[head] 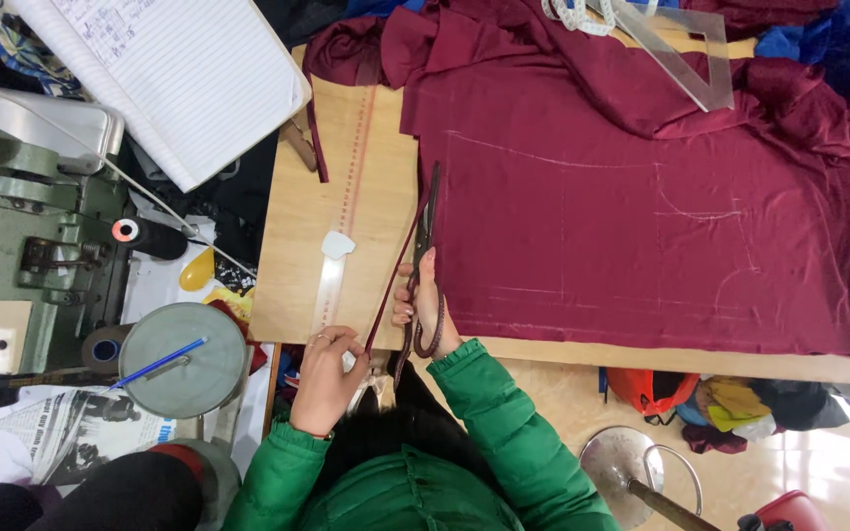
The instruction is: The person uses shears to cut a large piece of maroon fabric laid out on a wooden table. They follow white chalk lines drawn on the material, cutting out a garment pattern and removing excess fabric pieces.
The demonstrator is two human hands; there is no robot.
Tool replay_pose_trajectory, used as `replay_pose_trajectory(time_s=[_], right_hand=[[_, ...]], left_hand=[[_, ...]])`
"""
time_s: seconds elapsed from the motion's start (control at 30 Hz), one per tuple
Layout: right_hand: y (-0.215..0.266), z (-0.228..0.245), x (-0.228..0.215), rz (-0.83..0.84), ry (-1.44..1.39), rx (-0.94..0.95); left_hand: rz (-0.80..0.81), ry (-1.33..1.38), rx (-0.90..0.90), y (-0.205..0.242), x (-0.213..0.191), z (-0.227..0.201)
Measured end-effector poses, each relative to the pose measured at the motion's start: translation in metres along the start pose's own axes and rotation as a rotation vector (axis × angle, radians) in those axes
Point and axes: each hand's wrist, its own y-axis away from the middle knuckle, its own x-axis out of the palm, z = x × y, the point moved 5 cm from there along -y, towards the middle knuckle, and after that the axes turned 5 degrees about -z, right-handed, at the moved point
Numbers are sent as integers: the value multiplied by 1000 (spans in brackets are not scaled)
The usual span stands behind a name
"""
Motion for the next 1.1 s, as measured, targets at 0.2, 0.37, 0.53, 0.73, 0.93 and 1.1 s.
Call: replay_pose_trajectory(time_s=[0.2, 0.37, 0.53, 0.73, 0.93, 1.1], right_hand=[[-1, 0, 1, -8, -27, 12], [-2, 6, 3, -45, -45, 50], [-16, 20, 10, -57, -54, 60], [-25, 30, 15, -81, -52, 63], [-32, 28, 13, -27, -93, 37], [-38, 31, 13, -7, -102, 24]], left_hand=[[0, 13, -6, 2, -1, -1], [-23, 48, 55, 6, 3, 5], [-20, 52, 31, 6, 2, 4], [-12, 57, 10, 7, 2, 4], [-22, 39, 22, 8, 1, 2], [-23, 30, 11, 8, -1, 0]])
